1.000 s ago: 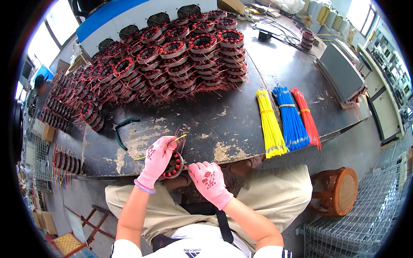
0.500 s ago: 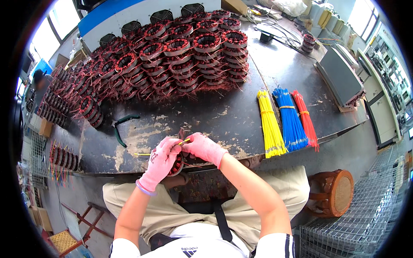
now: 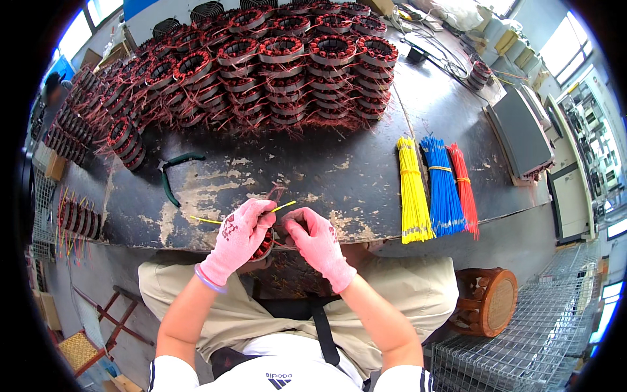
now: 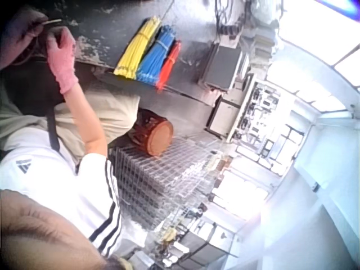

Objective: The person inserts colored wires into a motor stator and secures them by hand with zip ties. They then use pliers to tighten and cut the ends of the zip ties.

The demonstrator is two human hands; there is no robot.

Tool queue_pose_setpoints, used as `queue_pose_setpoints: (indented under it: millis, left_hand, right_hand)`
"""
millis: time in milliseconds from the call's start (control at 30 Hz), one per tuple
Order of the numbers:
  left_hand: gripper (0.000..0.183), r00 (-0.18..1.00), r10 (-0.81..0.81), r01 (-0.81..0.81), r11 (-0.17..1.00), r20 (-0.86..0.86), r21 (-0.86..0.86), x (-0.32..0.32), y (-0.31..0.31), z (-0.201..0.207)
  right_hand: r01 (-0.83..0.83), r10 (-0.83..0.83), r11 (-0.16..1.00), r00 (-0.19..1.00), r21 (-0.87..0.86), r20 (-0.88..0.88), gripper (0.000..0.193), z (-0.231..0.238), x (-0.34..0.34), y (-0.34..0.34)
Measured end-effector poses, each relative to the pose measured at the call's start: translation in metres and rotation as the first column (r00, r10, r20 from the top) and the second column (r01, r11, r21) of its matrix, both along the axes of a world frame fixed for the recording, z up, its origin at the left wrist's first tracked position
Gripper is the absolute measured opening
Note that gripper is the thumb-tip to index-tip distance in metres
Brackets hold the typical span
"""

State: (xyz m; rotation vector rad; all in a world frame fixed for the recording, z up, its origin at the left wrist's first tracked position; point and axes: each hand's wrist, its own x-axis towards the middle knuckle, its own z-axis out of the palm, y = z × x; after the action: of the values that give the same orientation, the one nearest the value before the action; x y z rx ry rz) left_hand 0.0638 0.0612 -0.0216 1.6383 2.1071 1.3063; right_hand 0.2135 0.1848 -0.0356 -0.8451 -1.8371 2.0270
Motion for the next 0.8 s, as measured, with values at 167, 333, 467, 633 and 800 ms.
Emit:
queue_pose_setpoints:
  millis: [167,333,467,633,800]
  left_hand:
    - [0.019,0.999,-0.022,0.02,0.999,-0.048,-0.046,0.0,-0.002,0.001]
    - [0.021,0.996,-0.057,0.053,0.997,-0.074,-0.049,-0.003,-0.003,-0.001]
    - [0.02,0.991,-0.107,0.103,0.993,-0.079,-0.058,-0.005,-0.002,0.002]
    - [0.018,0.99,-0.098,0.086,0.99,-0.105,-0.11,0.001,-0.004,0.015]
    - [0.016,0.988,-0.053,0.03,0.988,-0.146,-0.151,0.007,-0.005,0.019]
  right_hand:
    - [0.135,-0.136,0.991,0.984,-0.018,-0.118,0.015,-0.001,0.008,-0.012]
    - [0.192,-0.109,0.74,0.98,0.644,-0.167,0.016,0.007,0.009,-0.014]
    - [0.196,-0.065,0.615,0.978,0.764,-0.198,0.02,0.013,0.007,-0.005]
    - [0.022,0.018,0.821,0.998,0.571,-0.064,0.015,0.02,0.005,0.004]
    - [-0.006,0.033,0.856,0.999,0.517,-0.043,0.015,0.019,0.006,0.007]
